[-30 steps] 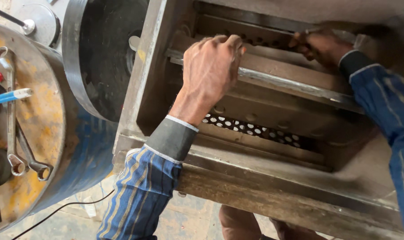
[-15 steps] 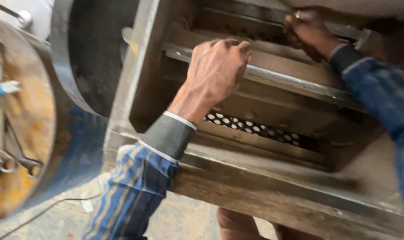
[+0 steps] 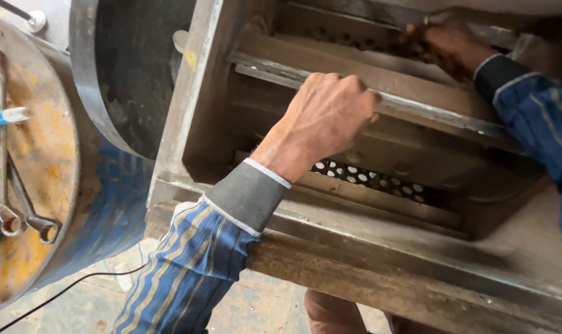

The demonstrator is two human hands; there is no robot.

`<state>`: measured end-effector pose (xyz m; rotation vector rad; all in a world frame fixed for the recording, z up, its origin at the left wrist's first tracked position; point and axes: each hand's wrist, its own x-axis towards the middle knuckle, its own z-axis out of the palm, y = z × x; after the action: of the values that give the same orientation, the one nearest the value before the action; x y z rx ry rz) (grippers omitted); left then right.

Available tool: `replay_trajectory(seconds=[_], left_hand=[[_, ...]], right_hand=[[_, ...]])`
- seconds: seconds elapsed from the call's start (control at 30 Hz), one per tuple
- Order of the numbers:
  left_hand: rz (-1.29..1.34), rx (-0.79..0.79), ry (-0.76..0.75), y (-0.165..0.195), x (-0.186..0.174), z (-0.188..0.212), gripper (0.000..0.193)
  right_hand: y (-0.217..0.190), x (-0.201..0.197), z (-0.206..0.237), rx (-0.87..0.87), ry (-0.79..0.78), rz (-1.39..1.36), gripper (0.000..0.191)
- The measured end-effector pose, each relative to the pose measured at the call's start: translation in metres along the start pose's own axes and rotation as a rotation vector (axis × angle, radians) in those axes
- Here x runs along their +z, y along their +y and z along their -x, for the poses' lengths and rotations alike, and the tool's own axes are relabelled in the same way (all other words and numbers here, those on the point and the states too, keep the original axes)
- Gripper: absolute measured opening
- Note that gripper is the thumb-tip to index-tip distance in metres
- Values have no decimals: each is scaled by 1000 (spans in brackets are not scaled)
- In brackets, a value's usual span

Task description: The person works inside the hopper of a metal machine, lifting and repositioning long metal bars and roller parts, filing a bar edge, brushing debris from the perforated plate, and using a hammer and wrench to seat and tighten the components before pressing the bars back into place.

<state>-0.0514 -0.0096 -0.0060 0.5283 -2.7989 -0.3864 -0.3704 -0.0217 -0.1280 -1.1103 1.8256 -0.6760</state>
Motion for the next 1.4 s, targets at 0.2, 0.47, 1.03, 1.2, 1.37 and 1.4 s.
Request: replay_trajectory(seconds=[0.2,0.47,1.03,1.2,1.37,1.4], left_hand=[[0,26,7,5,7,-1,14],[44,96,85,15,15,2,8],[-9,136,73,23,17,3,9],[-5,128,25,27,15,3,5],[-134,150,-17,37,-8,12,11],[-145,182,102,38,-12,18,10]], right_hand=[[5,2,2,104,-36,-195,31],[-12,20,-11,26,-38,-161,31],[8,23,-38,-64,-6,-125,31],[10,16,-35,10,-4,-19,33],[18,27,-62,-90,-34,-348,27],[19,32,-70,-161,-72,-382,23]])
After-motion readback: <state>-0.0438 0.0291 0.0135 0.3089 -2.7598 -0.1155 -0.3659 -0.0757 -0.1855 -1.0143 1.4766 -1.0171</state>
